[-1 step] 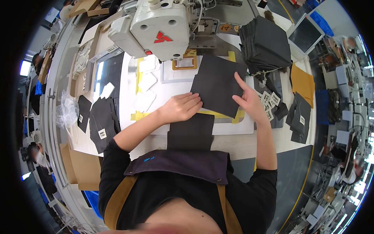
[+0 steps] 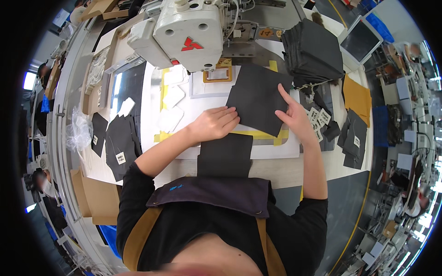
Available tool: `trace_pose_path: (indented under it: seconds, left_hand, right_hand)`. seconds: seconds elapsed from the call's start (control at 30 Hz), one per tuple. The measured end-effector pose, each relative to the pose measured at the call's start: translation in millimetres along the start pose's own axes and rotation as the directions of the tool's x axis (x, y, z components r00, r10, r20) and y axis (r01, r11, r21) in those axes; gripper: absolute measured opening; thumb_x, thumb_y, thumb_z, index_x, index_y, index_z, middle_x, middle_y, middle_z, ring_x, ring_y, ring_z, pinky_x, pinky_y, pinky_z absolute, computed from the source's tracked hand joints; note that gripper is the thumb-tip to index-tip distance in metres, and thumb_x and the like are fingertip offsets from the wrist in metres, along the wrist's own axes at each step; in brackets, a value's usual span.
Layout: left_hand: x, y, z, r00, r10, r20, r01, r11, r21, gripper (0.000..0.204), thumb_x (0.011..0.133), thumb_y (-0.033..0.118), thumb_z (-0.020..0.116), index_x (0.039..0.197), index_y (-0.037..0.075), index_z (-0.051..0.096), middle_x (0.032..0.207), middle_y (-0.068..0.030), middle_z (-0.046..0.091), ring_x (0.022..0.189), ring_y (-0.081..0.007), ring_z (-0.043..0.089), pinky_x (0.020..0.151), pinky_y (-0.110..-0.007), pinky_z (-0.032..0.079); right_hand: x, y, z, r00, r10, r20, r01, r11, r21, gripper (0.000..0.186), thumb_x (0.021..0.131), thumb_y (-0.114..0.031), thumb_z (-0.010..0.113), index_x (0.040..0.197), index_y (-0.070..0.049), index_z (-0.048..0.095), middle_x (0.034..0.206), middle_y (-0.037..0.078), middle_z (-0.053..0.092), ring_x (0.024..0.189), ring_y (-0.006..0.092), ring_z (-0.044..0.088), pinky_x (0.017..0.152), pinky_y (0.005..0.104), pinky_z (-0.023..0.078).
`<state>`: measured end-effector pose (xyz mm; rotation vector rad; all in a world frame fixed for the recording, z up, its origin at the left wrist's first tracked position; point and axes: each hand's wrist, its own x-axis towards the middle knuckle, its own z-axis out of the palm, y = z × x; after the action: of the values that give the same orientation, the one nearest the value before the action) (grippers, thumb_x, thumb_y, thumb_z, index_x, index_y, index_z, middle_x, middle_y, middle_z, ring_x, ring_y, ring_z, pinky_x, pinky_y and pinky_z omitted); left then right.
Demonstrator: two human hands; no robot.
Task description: Sewing small leather labels onto leather squares using an industrial sewing machine.
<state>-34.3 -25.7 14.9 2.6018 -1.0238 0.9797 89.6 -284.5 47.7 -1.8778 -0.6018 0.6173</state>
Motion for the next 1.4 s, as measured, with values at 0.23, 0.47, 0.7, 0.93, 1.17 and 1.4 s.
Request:
trace_pose_path:
  seconds: [0.23,0.47,0.7,0.93,1.17,1.4]
  left_hand:
    - [2,-23,25,0.998,-0.048,0.043,0.046,0.998,0.048,0.022,0.074,0.006,0.064,0.096,0.003,0.068,0.101,-0.0092,0.069,0.098,-0.023,0.069,0.081,-0.033,0.059]
    - [-10,-42,27,0.997,-0.035,0.075,0.03,0.997,0.071,0.02,0.074,0.006,0.064,0.094,0.003,0.067,0.101,-0.0088,0.069,0.098,-0.0223,0.069,0.082,-0.033,0.059]
    - [-33,-56,14,0.991,-0.114,0.066,0.101,0.978,0.183,0.017,0.072,0.008,0.063,0.088,0.002,0.064,0.097,-0.0108,0.069,0.088,-0.0219,0.07,0.075,-0.032,0.058]
    - [-60,-63,0,0.951,-0.3,0.08,0.272,0.928,0.254,0.021,0.073,0.009,0.062,0.092,0.001,0.065,0.1,-0.0115,0.069,0.091,-0.0217,0.07,0.077,-0.033,0.058]
    - [-64,-53,-6,0.92,-0.364,0.145,0.315,0.908,0.278,0.029,0.076,0.008,0.059,0.103,0.0,0.065,0.109,-0.0141,0.068,0.101,-0.0254,0.068,0.085,-0.037,0.056]
    - [-64,-36,-11,0.876,-0.466,0.125,0.436,0.875,0.209,0.03,0.082,0.017,0.066,0.107,0.001,0.065,0.112,-0.0156,0.067,0.105,-0.0277,0.066,0.089,-0.039,0.054]
  right_hand:
    - [28,4,-3,0.994,0.103,-0.03,-0.094,0.968,0.234,0.072,0.086,0.007,0.057,0.151,-0.009,0.03,0.112,0.001,0.059,0.075,0.0037,0.051,0.063,0.0206,0.045]
    - [61,15,1,0.997,0.083,-0.005,-0.08,0.969,0.234,0.072,0.087,0.007,0.058,0.151,-0.008,0.029,0.129,0.007,0.054,0.086,0.0056,0.057,0.068,0.0201,0.048]
    - [78,4,64,0.908,-0.244,-0.339,0.355,0.88,0.316,0.06,0.085,0.004,0.063,0.141,-0.005,0.044,0.142,0.013,0.048,0.119,0.0186,0.055,0.097,0.0277,0.045]
    - [74,2,78,0.864,-0.499,0.071,0.484,0.782,-0.394,0.03,0.086,-0.005,0.062,0.116,-0.007,0.065,0.131,0.013,0.058,0.119,0.0278,0.056,0.114,0.0446,0.031]
    - [76,6,86,0.853,-0.506,0.129,0.485,0.674,-0.557,0.025,0.088,-0.007,0.062,0.113,-0.008,0.066,0.128,0.012,0.059,0.117,0.0267,0.056,0.117,0.0485,0.024]
    - [77,7,87,0.835,-0.535,0.132,0.501,0.637,-0.585,0.024,0.089,-0.009,0.061,0.112,-0.007,0.066,0.128,0.011,0.059,0.114,0.0247,0.057,0.116,0.0481,0.025]
